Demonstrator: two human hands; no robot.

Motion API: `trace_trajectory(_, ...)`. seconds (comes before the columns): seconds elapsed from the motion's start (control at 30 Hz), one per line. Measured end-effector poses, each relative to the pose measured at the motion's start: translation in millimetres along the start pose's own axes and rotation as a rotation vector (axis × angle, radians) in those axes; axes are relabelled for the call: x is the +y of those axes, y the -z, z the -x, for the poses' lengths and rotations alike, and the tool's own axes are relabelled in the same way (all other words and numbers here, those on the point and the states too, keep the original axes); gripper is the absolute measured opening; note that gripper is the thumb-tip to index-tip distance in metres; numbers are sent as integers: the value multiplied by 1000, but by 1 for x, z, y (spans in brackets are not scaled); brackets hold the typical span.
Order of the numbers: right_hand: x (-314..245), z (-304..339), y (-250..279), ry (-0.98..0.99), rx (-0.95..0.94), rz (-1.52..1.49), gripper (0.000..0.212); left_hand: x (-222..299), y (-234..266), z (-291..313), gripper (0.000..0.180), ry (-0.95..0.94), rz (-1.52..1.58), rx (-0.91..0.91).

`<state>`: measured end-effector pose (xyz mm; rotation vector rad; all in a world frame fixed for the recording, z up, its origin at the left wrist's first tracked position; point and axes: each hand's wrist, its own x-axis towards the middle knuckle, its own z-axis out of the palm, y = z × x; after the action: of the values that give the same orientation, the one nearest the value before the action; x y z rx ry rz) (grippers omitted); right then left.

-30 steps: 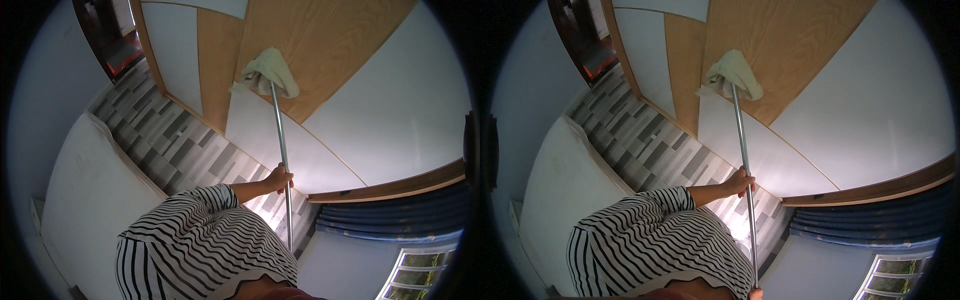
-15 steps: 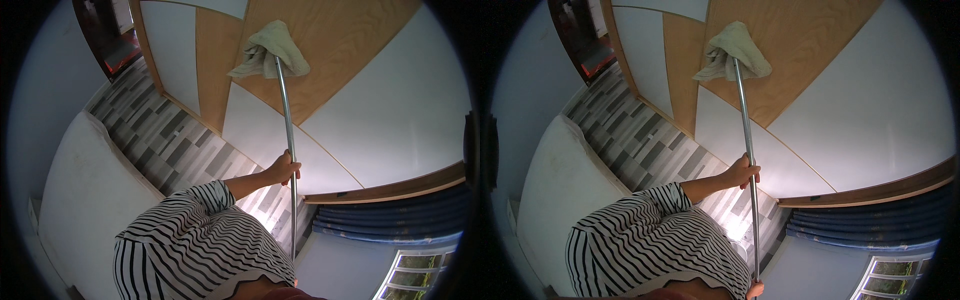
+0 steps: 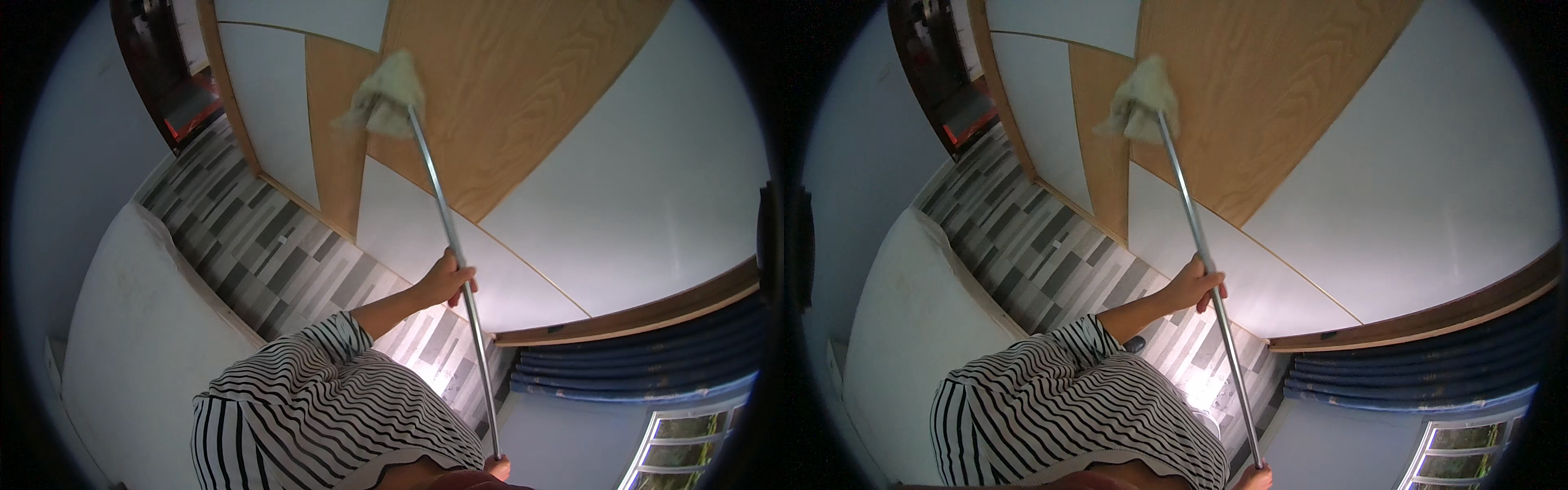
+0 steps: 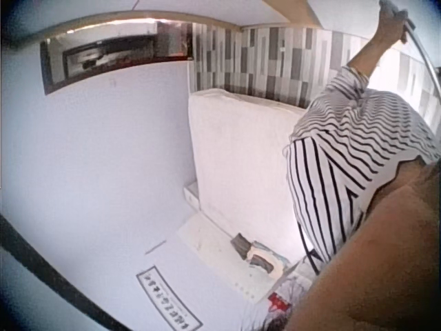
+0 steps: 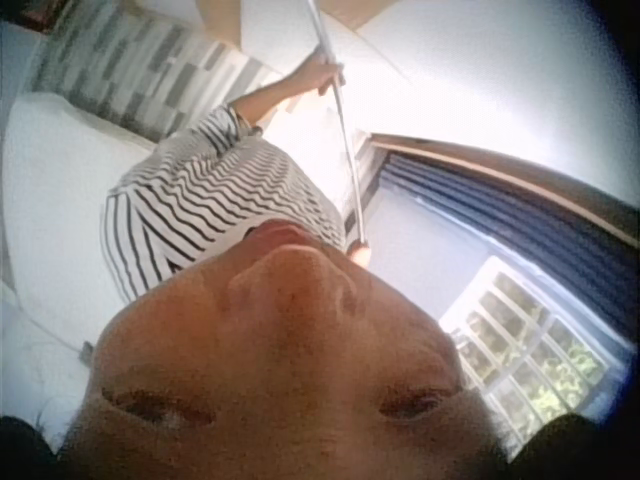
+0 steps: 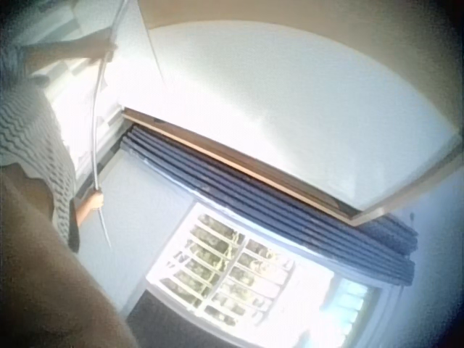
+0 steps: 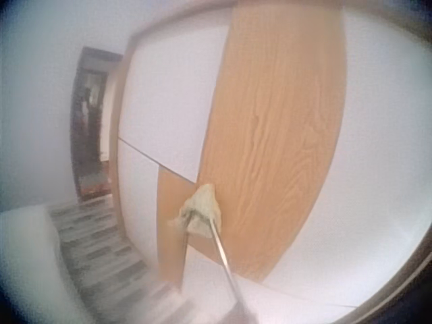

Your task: The person uses a mop with a cloth to clean a wall and then wipes a bedside table with a cloth. They remove a remote control, wipe the table surface and drawer, and return the remote.

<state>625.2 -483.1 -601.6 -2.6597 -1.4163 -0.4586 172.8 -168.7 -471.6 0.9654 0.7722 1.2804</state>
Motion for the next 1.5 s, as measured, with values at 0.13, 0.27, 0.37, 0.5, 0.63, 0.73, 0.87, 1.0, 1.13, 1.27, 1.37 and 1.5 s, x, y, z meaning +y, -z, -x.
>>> trace_trajectory(0.13, -38, 4, -14, 22, -61, 0, 27, 32, -3, -8, 18, -75, -21, 159)
trace_trajectory(0.27, -55, 25, -17, -1, -118, -9, 25, 6, 22, -3, 20, -11, -62, 225)
trace_trajectory(0.37, -24, 42, -36, -74, -218, 78, 26, -24, 37, 7, 18, 84, -44, 241)
trace_trajectory(0.5, 14, 54, -32, -58, -151, 86, 32, -70, 53, 18, 20, 198, -18, 181)
trace_trajectory(0.63, 75, 76, -27, -39, 153, 211, 33, -99, 12, 28, 25, 344, -21, 30)
trace_trajectory(0.73, 130, 101, -7, -212, -63, 313, 34, -104, -36, 43, 27, 482, 30, -137)
trace_trajectory(0.87, 169, 158, 41, -304, 55, 243, 40, -114, -101, 54, 20, 599, 84, -452)
trace_trajectory(1.0, 148, 213, 94, -506, -77, 223, 36, -122, -142, 69, 28, 703, 51, -717)
trace_trajectory(1.13, 182, 302, 86, -638, -159, 12, 25, -124, -208, 63, 28, 508, 39, -1043)
trace_trajectory(1.27, 144, 336, 81, -704, -266, -66, 18, -94, -278, 47, 18, 311, -17, -1047)
trace_trajectory(1.37, 95, 296, 87, -863, -229, -61, 37, -73, -334, 21, 18, 89, 10, -1109)
trace_trajectory(1.5, 53, 227, 87, -749, -16, -260, 34, -13, -394, -1, 23, 17, -23, -946)
